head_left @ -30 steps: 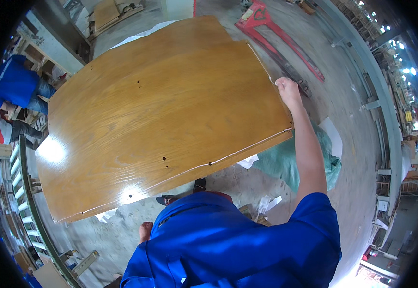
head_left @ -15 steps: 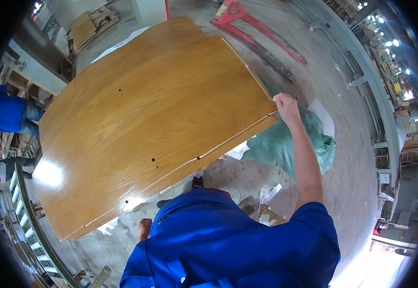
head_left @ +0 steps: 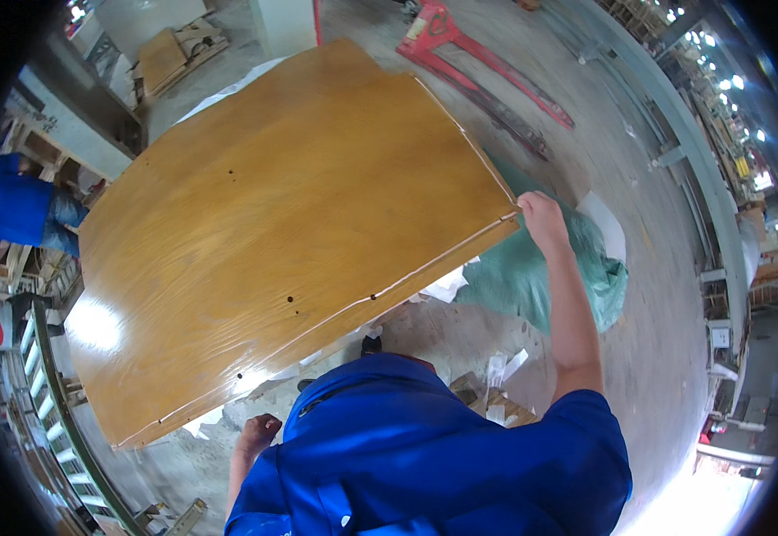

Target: The person wipes the surface of wooden panels on a roller conveyor using a small cloth. They move along the line, wiping multiple panels one at a time, then stack the finished panels on a nearby table.

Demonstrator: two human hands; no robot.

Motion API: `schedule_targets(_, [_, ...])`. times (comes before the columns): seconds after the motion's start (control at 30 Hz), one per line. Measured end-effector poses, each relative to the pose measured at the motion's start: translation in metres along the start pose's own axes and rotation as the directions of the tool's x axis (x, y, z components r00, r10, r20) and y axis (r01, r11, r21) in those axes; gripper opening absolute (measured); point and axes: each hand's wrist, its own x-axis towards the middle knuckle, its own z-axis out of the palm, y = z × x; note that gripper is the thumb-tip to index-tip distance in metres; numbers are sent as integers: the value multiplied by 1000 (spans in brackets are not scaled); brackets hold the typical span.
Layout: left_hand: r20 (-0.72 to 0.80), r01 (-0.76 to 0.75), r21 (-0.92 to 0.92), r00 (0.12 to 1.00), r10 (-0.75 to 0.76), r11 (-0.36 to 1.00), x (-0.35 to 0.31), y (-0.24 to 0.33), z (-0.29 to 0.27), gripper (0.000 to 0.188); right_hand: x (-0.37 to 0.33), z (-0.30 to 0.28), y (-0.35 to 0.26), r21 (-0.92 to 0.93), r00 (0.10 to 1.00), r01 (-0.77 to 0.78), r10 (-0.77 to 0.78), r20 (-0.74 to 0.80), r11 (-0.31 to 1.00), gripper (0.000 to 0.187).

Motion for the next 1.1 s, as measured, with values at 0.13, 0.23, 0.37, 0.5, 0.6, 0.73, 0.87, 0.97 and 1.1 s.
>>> schedule_targets(0.13, [66, -49, -214, 996, 64, 976, -44, 87, -67, 27, -7, -9, -49, 417, 988, -126, 150, -24, 900, 25])
schedule_targets(0.23, [-154, -553, -126, 831, 535, 823, -43, 134, -97, 32, -32, -11, -136, 916, 985, -163, 118, 128, 367, 42])
schedule_targets(0.37, [-377, -748, -248, 660, 650, 616, -24, 200, -114, 36, -64, 2, -279, 981, 970, -182, -176, 168, -67, 51])
schedule_targets(0.5, [-514, -867, -145, 478, 712, 477, -40, 225, -123, 29, -95, 10, -362, 986, 931, -107, -361, 55, -125, 49])
schedule_targets(0.6, [-429, -772, -474, 623, 654, 424, -45, 193, -120, 24, -110, 22, -386, 983, 942, -16, -332, -47, -183, 46])
schedule_targets(0.73, [-546, -787, -454, 617, 566, 418, -71, 155, -105, 21, -141, 35, -423, 972, 937, -129, -346, 54, -199, 51])
schedule_targets(0.87, [-784, -788, -204, 487, 385, 581, -101, 124, -106, 20, -163, 43, -456, 947, 841, -285, -513, 174, -146, 54])
schedule_targets(0.97, [-849, -770, 32, 315, 423, 637, -112, 96, -107, 15, -176, 60, -466, 890, 658, -450, -701, 274, -74, 52])
schedule_targets(1.1, [-887, -765, 76, 241, 394, 639, -135, 73, -105, 11, -193, 61, -487, 901, 560, -430, -799, 221, -52, 49])
